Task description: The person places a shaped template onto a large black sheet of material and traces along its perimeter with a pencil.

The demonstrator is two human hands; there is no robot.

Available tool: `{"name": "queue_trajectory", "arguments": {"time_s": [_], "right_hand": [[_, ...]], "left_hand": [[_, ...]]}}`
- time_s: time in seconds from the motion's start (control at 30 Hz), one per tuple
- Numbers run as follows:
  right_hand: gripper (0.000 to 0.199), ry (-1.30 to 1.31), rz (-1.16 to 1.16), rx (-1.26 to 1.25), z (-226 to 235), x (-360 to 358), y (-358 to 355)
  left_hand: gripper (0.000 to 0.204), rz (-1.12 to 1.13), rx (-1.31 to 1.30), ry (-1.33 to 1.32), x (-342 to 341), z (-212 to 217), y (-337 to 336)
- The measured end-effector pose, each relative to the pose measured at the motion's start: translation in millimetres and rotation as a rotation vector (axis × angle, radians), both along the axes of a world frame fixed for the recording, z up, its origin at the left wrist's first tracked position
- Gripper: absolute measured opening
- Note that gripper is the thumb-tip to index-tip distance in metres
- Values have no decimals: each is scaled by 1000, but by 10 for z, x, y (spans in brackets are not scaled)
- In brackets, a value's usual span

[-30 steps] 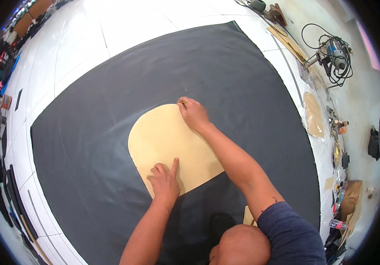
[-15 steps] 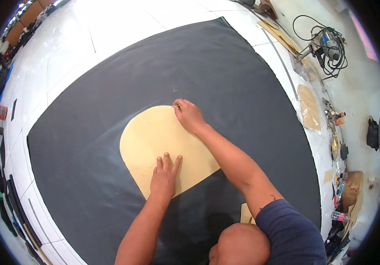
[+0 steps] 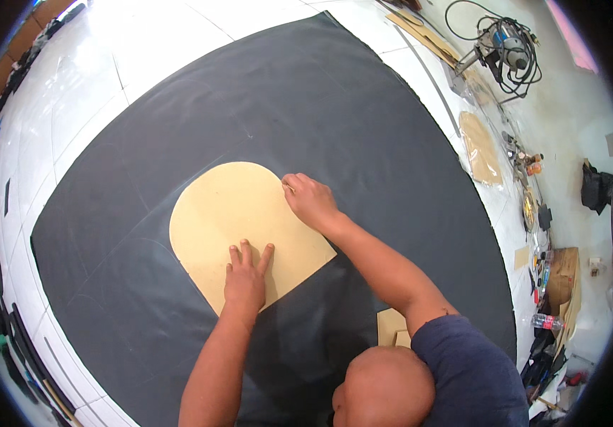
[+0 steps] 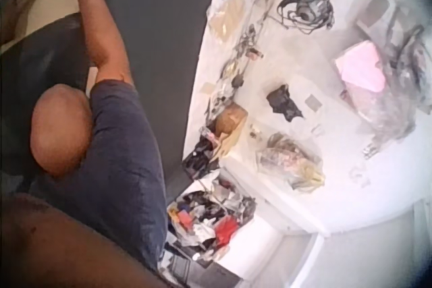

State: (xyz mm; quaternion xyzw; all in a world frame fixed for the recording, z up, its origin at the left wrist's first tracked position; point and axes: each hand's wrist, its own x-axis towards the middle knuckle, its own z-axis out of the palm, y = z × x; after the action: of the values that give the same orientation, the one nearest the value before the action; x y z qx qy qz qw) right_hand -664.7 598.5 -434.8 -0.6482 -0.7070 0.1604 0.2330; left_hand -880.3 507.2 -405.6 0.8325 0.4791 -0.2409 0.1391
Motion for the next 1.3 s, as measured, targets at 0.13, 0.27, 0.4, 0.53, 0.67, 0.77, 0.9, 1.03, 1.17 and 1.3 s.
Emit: {"name": "queue_trajectory", "arguments": {"time_s": [0.13,0.27,0.4,0.53,0.67,0.77,0.9,1.03,1.17,1.3], "right_hand": [[17,-31,40,-4,35,92,-241],[16,-31,46,9,-3,171,-420],[17,-33,55,-65,53,244,-616],[13,-7,46,-56,39,326,-794],[12,51,30,-39,58,396,-956],[13,192,-41,-81,210,411,-974],[18,341,-107,-88,219,422,-983],[19,358,-125,-96,76,459,-994],[17,383,-111,-84,36,491,-999],[16,334,-86,-62,6,498,-1004]], "left_hand": [[94,15,-33,13,24,59,18],[94,-15,-19,12,1,-49,4],[92,-6,-1,1,-10,-54,-11],[89,36,-33,35,66,111,-9],[82,-18,56,105,108,67,-75],[74,-163,245,101,107,-97,-139],[71,-101,181,29,232,-185,-209],[83,-154,219,79,210,-327,-222],[95,-105,-31,-4,387,119,-103],[98,61,-102,-16,544,264,-122]]}}
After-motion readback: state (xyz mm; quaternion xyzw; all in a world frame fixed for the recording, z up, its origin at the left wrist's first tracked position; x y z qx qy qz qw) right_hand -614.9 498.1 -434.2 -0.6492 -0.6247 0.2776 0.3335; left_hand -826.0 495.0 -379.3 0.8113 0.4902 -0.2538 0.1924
